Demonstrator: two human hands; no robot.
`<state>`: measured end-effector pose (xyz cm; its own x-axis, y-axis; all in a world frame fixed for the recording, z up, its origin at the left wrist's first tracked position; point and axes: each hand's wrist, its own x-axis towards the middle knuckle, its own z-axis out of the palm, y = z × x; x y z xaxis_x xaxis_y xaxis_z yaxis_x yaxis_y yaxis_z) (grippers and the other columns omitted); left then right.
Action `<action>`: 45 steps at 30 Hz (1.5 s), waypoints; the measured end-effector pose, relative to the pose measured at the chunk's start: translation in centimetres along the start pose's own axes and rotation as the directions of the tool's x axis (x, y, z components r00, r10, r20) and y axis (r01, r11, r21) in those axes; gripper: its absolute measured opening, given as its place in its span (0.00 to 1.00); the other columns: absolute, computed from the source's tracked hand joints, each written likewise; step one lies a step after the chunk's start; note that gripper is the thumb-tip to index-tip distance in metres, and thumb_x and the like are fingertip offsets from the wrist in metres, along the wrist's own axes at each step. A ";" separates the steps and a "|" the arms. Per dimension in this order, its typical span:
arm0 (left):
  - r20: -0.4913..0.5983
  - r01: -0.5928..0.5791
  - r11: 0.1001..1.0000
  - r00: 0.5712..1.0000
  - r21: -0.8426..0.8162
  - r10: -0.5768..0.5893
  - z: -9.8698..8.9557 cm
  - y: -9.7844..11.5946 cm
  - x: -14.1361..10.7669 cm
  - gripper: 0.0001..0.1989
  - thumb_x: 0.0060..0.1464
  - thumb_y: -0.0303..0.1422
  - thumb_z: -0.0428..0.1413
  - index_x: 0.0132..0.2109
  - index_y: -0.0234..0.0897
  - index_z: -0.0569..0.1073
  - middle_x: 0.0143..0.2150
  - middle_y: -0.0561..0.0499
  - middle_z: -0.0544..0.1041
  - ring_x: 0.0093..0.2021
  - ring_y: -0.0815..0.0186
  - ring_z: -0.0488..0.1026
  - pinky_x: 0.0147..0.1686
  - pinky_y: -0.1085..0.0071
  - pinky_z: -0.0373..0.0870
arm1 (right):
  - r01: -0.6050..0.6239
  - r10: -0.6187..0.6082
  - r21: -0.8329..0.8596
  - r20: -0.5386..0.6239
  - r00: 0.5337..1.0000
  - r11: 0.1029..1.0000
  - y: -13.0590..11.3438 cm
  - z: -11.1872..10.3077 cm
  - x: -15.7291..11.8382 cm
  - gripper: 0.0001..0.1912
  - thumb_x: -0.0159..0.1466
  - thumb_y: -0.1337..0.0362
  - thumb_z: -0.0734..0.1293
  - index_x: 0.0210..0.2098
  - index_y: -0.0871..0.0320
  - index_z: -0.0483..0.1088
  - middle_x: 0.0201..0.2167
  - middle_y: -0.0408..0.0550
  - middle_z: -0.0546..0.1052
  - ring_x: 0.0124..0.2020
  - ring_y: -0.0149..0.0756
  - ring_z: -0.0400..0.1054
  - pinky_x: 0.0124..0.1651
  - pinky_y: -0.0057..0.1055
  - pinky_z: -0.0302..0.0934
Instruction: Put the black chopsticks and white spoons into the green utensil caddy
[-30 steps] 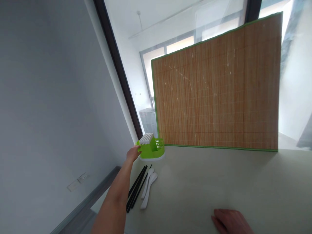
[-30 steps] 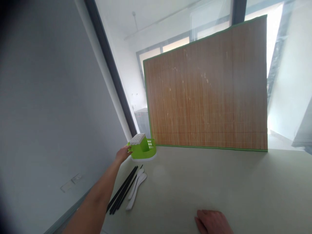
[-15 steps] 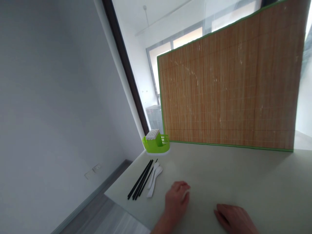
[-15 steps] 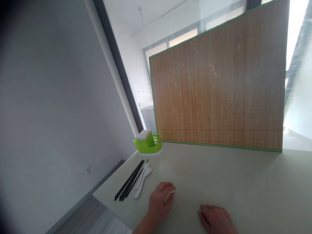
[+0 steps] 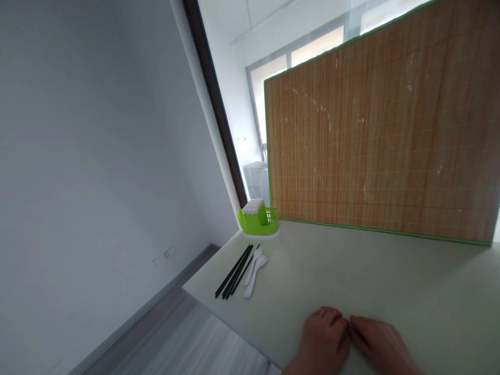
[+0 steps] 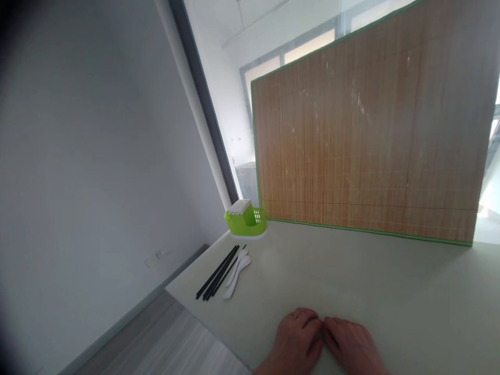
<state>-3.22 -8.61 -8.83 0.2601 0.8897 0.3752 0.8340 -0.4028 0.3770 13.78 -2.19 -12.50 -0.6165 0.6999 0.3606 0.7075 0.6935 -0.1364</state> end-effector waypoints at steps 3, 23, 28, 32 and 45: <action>-0.004 0.014 1.000 1.000 -0.007 -0.014 -0.3 0.4 -0.2 0.14 0.52 0.33 0.53 0.47 0.46 0.69 0.47 0.50 0.72 0.47 0.63 0.68 0.49 0.66 0.67 | -0.002 0.002 -0.015 0.017 1.000 1.000 0.0 -0.1 0.0 0.12 0.65 0.63 0.57 0.26 0.52 0.66 0.21 0.40 0.75 0.23 0.35 0.71 0.26 0.30 0.47; -0.406 0.705 0.451 0.695 0.548 -0.594 -10.0 -15.1 0.0 0.19 0.54 0.27 0.46 0.53 0.28 0.66 0.43 0.38 0.71 0.47 0.53 0.65 0.44 0.60 0.59 | 0.003 -0.002 -0.038 0.025 1.000 0.999 -0.1 -0.6 0.1 0.16 0.66 0.59 0.55 0.25 0.53 0.64 0.21 0.40 0.73 0.23 0.34 0.70 0.26 0.29 0.45; -0.400 0.730 0.461 0.670 0.504 -0.625 -9.7 -15.5 0.3 0.17 0.57 0.21 0.38 0.44 0.26 0.70 0.41 0.37 0.70 0.45 0.55 0.67 0.41 0.62 0.62 | -0.021 0.023 -0.037 0.055 0.998 0.999 -0.2 -0.9 0.1 0.17 0.66 0.58 0.54 0.24 0.54 0.63 0.20 0.40 0.73 0.23 0.33 0.69 0.26 0.29 0.44; -0.358 0.728 0.509 0.676 0.459 -0.644 -9.6 -14.6 0.5 0.16 0.57 0.19 0.38 0.42 0.27 0.69 0.41 0.37 0.70 0.43 0.57 0.69 0.40 0.65 0.63 | -0.097 0.094 0.040 0.080 0.992 0.994 -0.1 -1.1 0.1 0.17 0.65 0.56 0.55 0.24 0.54 0.64 0.21 0.41 0.73 0.23 0.34 0.68 0.26 0.28 0.47; 0.272 0.307 0.523 0.951 -0.795 -0.146 0.7 1.9 4.6 0.13 0.57 0.34 0.43 0.33 0.33 0.68 0.20 0.55 0.63 0.21 0.71 0.62 0.22 0.75 0.60 | -0.418 0.368 0.905 0.364 0.855 0.077 -4.4 -5.8 3.4 0.26 0.55 0.43 0.62 0.43 0.56 0.71 0.29 0.46 0.76 0.19 0.30 0.65 0.18 0.25 0.57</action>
<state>-0.06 -5.17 -7.02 0.2576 0.9636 0.0717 0.1296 -0.1080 0.9857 10.59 -3.83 -5.34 -0.3926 0.9164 -0.0778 -0.0006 -0.0849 -0.9964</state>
